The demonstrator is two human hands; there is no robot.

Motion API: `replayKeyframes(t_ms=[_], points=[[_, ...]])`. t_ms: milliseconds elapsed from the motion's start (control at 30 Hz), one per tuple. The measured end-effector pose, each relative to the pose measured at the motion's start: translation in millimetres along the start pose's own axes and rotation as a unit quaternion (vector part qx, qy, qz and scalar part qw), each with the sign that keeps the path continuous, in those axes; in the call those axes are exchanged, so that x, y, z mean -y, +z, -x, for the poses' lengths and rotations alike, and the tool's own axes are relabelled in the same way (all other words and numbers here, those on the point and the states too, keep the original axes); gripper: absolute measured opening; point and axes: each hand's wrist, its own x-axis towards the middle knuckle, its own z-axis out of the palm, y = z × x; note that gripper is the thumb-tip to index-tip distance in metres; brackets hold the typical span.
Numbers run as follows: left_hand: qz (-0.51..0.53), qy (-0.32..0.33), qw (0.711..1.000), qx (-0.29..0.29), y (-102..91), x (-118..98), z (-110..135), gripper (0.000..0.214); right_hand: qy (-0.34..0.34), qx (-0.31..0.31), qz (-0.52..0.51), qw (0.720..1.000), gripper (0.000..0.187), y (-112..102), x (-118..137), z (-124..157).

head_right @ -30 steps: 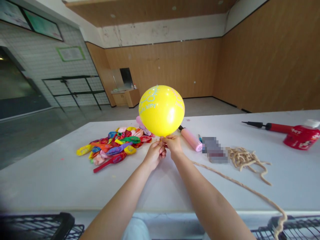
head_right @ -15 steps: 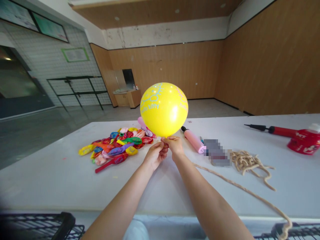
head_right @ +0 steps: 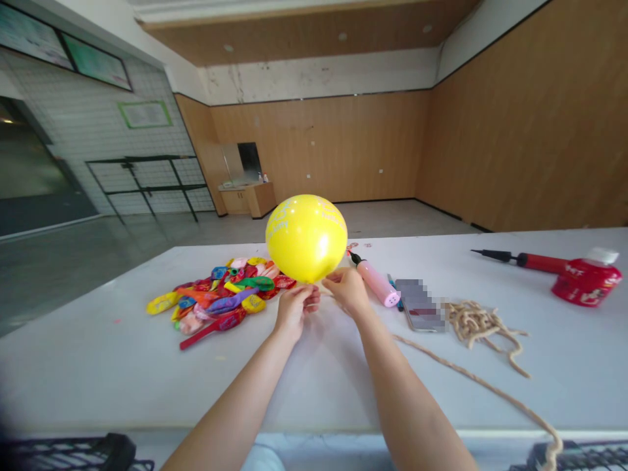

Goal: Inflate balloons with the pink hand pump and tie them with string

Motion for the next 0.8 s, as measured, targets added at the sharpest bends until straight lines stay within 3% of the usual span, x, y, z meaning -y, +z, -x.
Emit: replayKeyframes(t_ms=[67, 133, 200, 267, 367, 467, 567, 800], points=[[0.033, 0.000, 0.999, -0.023, -2.6, -0.6, -3.2, 0.023, 0.017, -0.056, 0.181, 0.982, 0.019, -19.0, -4.2, -1.1], [0.058, -0.002, 0.998, -0.032, -4.5, -1.0, -5.5, 0.024, 0.058, -0.078, 0.336, 0.937, 0.024, -35.5, -8.8, -0.9], [0.067, -0.007, 0.997, -0.032, -5.4, -0.8, -6.8, 0.026, 0.112, -0.048, 0.420, 0.899, 0.028, -45.6, -13.0, -0.2], [0.069, -0.009, 0.997, -0.031, -5.8, -0.2, -7.6, 0.026, 0.156, -0.002, 0.445, 0.882, 0.035, -48.2, -16.0, 0.4], [0.075, -0.007, 0.997, -0.035, -6.6, 0.6, -8.9, 0.025, 0.169, 0.035, 0.440, 0.881, 0.044, -41.7, -17.8, 1.1], [0.080, -0.016, 0.996, -0.041, -7.6, 0.7, -10.3, 0.023, 0.114, 0.050, 0.419, 0.899, 0.047, -29.3, -17.9, 2.5], [0.080, -0.018, 0.996, -0.039, -8.1, 0.9, -11.6, 0.024, 0.065, 0.057, 0.398, 0.913, 0.045, -17.2, -18.3, 4.4], [0.081, 0.011, 0.995, -0.059, -8.8, 0.1, -15.0, 0.031, 0.052, 0.063, 0.391, 0.917, 0.039, -9.2, -20.2, 6.6]])
